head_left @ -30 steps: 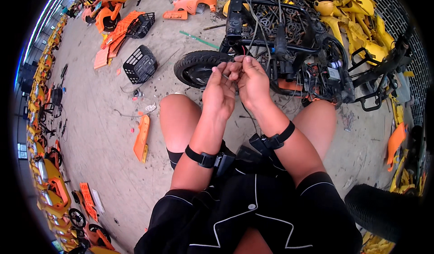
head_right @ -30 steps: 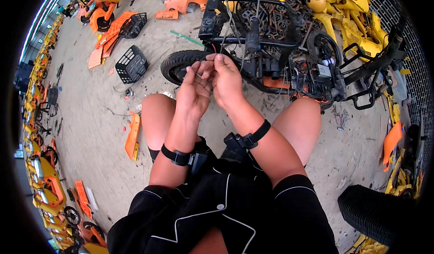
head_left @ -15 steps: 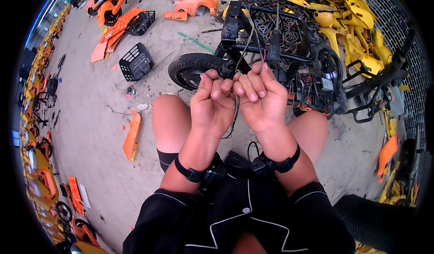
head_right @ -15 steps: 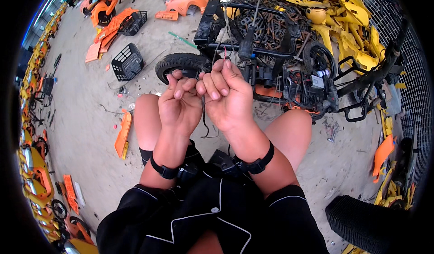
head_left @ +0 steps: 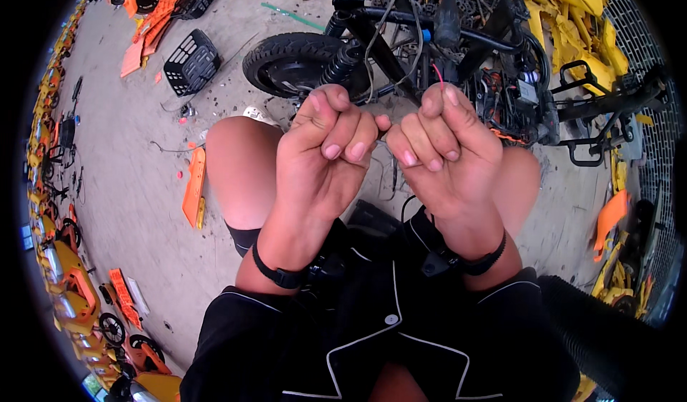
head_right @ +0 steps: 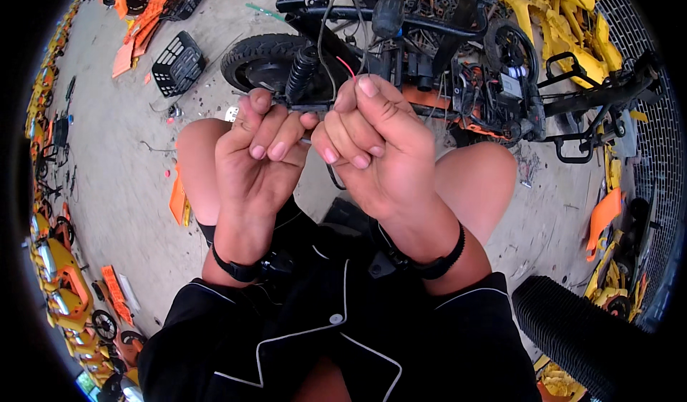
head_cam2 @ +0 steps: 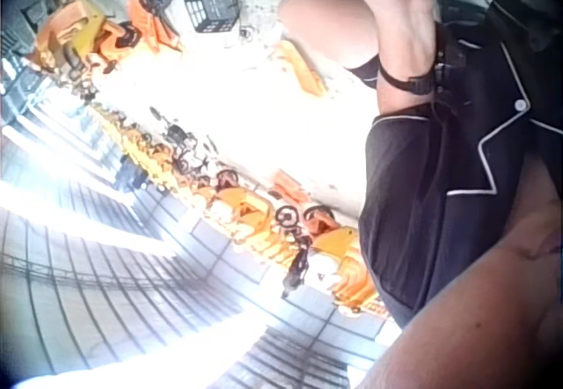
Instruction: The person manipulates a bundle of wires on a motorcycle frame, using a screwdriver to adjust components and wrapping a cable around a frame member while sitting among scattered motorcycle parts.
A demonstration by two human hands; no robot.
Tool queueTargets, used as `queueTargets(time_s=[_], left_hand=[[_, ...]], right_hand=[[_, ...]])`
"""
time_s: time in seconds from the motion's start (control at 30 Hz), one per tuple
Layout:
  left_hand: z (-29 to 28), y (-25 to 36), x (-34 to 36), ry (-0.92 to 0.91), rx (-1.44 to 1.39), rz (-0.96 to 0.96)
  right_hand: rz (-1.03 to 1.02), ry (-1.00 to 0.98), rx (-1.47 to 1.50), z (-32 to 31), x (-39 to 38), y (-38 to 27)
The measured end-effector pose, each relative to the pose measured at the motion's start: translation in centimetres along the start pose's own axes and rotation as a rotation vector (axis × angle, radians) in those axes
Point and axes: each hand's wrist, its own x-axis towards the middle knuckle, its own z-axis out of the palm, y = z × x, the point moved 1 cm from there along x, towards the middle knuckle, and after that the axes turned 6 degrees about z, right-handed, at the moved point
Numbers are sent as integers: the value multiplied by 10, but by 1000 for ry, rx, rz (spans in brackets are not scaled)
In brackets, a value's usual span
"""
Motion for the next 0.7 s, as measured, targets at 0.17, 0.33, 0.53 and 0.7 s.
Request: queueTargets(time_s=[0.17, 0.33, 0.53, 0.7], left_hand=[[-5, 6, -1, 37, -97, -55], [-18, 29, 2, 36, -79, -20], [-23, 48, 5, 131, -99, -59], [-12, 60, 2, 226, -71, -49]], right_hand=[[71, 21, -21, -2, 4, -1], [160, 62, -18, -3, 7, -4], [182, 82, -61, -7, 7, -2], [195, 64, -53, -7, -1, -4]])
